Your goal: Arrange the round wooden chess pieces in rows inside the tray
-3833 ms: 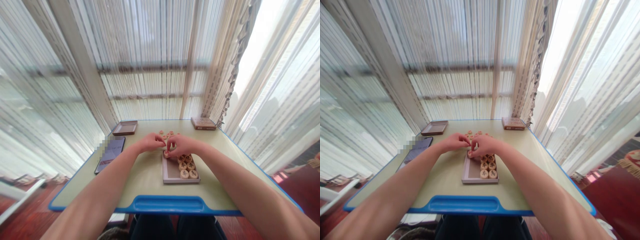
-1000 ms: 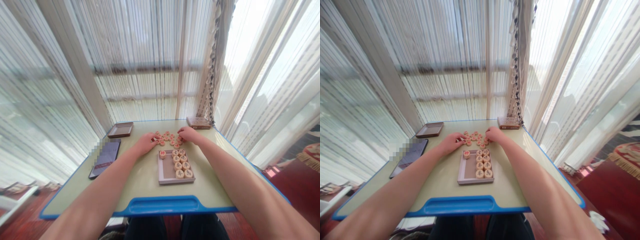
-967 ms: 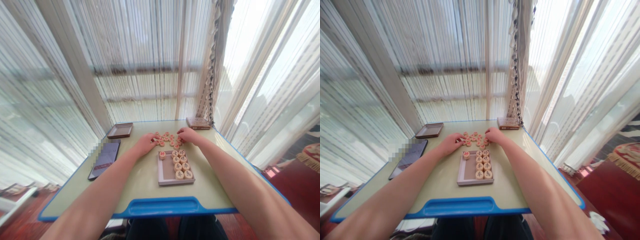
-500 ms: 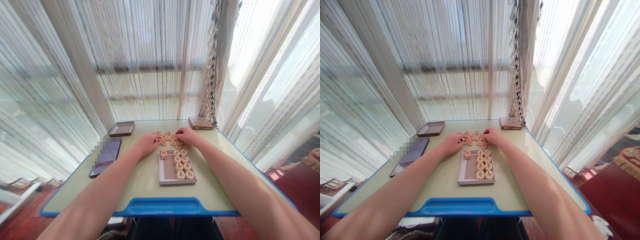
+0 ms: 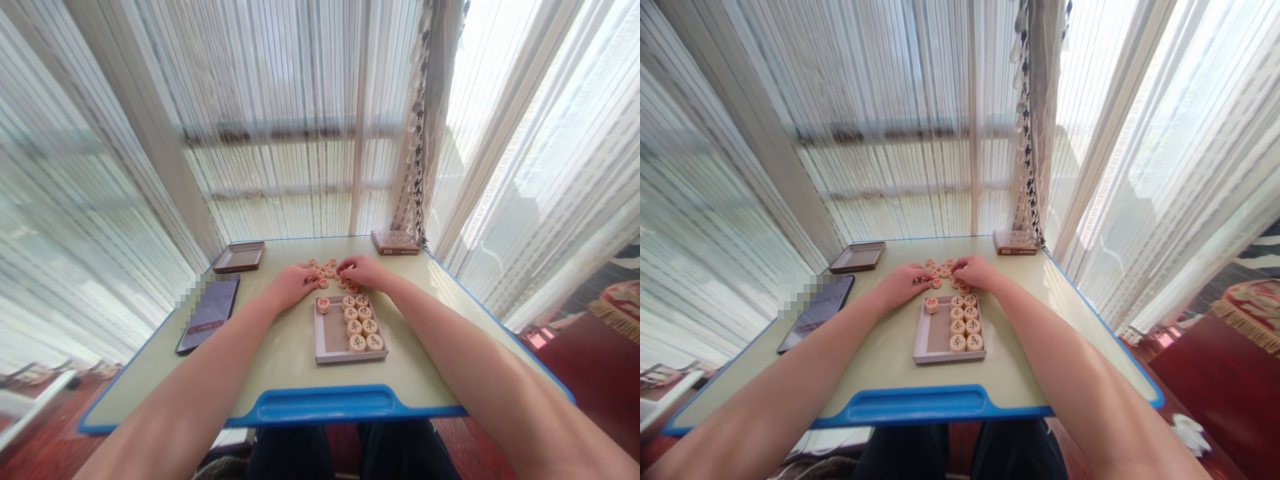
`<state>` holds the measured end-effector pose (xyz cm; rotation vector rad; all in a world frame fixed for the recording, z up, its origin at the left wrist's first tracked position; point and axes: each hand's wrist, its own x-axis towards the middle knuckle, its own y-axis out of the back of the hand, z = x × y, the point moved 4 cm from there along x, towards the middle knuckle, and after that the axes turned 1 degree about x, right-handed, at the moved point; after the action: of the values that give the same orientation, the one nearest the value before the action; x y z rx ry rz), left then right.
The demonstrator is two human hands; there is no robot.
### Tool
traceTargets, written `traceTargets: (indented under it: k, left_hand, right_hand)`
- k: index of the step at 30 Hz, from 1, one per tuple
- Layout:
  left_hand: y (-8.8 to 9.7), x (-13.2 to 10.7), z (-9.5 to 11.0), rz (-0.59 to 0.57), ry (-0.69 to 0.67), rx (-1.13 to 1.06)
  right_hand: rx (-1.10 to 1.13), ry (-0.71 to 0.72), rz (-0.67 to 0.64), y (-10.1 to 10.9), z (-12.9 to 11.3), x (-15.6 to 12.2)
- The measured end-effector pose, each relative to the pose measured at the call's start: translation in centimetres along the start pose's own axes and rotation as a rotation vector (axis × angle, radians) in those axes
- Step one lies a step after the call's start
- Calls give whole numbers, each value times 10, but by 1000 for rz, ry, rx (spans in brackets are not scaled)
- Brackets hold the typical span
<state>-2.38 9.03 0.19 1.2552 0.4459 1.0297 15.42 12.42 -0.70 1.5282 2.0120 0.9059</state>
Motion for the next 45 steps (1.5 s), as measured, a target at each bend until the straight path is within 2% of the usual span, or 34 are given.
traceTargets:
  k: [3,7,11,14,18,22,25,28,31,33,38,41,45]
  left_hand:
    - [0,0,-1,11,4,-9]
    - [0,1,-7,50,63,-7]
    - [-5,1,-12,51,51,-5]
    - [-7,2,-14,76,45,-3]
    - [-6,4,-22,119,129,54]
    - [-6,4,-30,105,189,132]
    - [-6,4,-28,92,191,168]
    - [1,4,-22,145,205,164]
    - [9,3,-16,226,216,143]
    - [10,3,-14,228,201,133]
    - [1,2,-10,103,169,172]
    - [2,0,-12,109,228,191]
    - [2,-1,-20,65,297,232]
  right_hand:
    - [1,-7,22,-2,1,0]
    - [19,-37,117,3,3,2]
    - [-1,-38,192,9,6,5]
    - [-81,6,246,12,10,8]
    - [-236,55,292,13,14,9]
    - [-253,103,287,14,9,5]
    - [-284,183,213,9,1,1]
    - [-327,187,168,4,-2,0]
    - [-347,180,216,5,-2,0]
    - [-350,157,247,7,1,2]
    - [-369,27,249,11,14,7]
    - [-347,-45,226,13,19,9]
    - [-339,-67,178,14,19,10]
